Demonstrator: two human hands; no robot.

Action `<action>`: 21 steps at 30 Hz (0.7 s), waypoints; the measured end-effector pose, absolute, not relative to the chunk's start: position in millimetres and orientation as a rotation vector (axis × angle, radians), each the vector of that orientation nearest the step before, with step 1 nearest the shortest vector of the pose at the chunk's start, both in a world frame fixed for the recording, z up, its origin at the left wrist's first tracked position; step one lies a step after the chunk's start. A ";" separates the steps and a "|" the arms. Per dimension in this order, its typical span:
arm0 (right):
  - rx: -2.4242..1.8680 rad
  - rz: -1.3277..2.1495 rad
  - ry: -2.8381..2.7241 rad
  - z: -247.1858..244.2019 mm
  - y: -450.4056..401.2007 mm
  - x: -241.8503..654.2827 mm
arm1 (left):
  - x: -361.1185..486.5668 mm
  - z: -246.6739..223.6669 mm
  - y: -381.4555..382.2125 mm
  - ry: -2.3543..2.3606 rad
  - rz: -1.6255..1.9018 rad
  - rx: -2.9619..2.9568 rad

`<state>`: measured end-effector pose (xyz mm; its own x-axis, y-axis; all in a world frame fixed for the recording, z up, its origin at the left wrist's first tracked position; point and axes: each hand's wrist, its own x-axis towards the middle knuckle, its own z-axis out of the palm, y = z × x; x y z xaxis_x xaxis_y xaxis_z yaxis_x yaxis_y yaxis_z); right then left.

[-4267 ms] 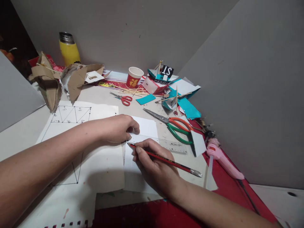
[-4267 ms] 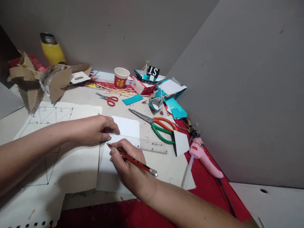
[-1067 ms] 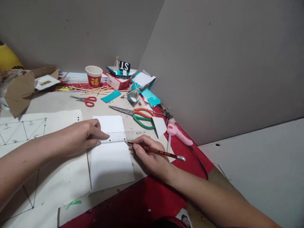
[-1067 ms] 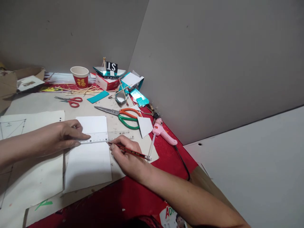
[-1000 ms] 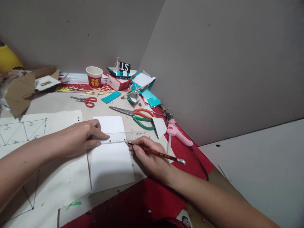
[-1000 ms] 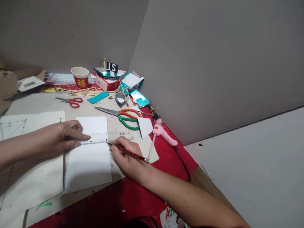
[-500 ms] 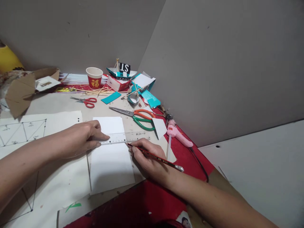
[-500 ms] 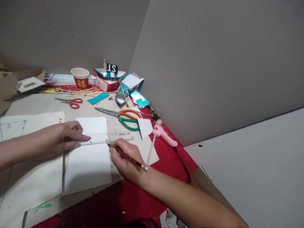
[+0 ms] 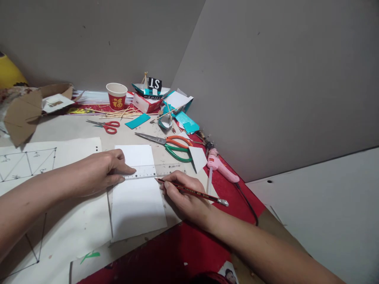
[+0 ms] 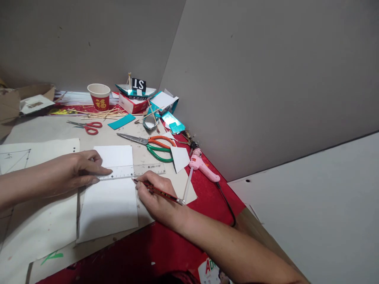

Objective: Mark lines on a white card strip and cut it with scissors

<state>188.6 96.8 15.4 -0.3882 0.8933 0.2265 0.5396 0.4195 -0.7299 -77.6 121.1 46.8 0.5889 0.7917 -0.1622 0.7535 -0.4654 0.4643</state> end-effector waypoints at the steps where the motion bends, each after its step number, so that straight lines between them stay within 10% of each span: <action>1: -1.217 0.751 -2.057 14.9 96.6 188.5 | -77.7 46.8 120.9 1.231 0.105 2.324; 21: -1.186 0.708 -2.079 14.2 96.0 189.5 | -77.9 46.1 121.0 1.232 0.146 2.323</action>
